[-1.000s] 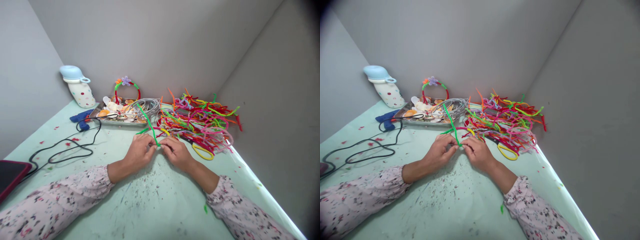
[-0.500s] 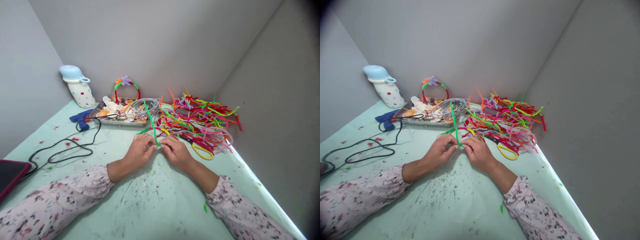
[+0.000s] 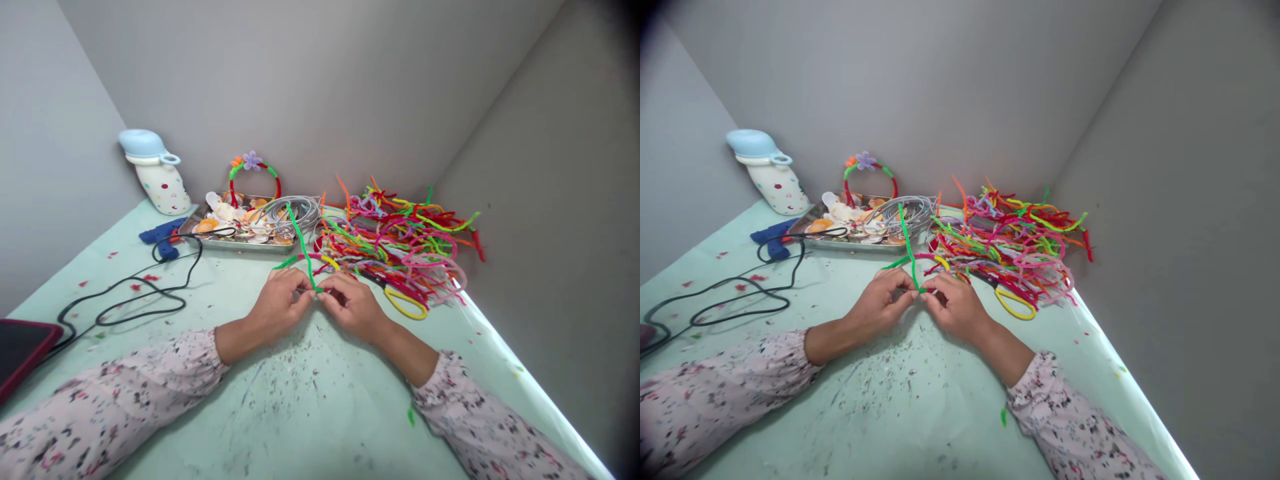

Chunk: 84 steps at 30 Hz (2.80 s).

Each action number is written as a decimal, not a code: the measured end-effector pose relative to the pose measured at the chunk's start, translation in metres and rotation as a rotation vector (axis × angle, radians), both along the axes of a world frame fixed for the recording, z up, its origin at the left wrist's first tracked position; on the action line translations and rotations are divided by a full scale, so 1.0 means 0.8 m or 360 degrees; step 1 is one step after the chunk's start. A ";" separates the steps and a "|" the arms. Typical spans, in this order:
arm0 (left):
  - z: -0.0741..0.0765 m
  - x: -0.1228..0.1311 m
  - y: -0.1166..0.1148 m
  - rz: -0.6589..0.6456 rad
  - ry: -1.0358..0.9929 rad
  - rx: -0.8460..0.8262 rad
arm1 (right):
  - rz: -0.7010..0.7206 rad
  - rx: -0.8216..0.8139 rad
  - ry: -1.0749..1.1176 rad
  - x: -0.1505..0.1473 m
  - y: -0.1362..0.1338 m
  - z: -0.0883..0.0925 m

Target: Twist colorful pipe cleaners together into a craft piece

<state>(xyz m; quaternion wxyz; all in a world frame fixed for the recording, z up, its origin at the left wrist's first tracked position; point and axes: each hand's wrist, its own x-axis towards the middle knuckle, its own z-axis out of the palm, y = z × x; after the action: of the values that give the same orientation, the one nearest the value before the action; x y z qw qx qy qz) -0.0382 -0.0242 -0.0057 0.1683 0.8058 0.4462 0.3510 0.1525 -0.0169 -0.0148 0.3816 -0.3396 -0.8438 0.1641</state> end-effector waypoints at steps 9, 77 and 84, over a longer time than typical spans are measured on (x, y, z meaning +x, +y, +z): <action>0.001 0.001 0.000 -0.0017 -0.0034 -0.0018 | -0.0033 0.0052 -0.0031 -0.001 0.001 -0.001; 0.003 0.002 -0.005 -0.0019 -0.0236 0.0188 | -0.0081 -0.0064 0.0052 -0.001 0.002 0.004; -0.006 0.001 -0.001 -0.0066 -0.0305 0.0271 | -0.0066 -0.0099 0.0105 0.000 0.002 0.004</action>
<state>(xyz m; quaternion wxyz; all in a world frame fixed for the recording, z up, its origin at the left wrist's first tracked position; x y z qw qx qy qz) -0.0370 -0.0250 -0.0102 0.1484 0.7890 0.3800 0.4595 0.1526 -0.0156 -0.0114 0.4019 -0.3631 -0.8181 0.1933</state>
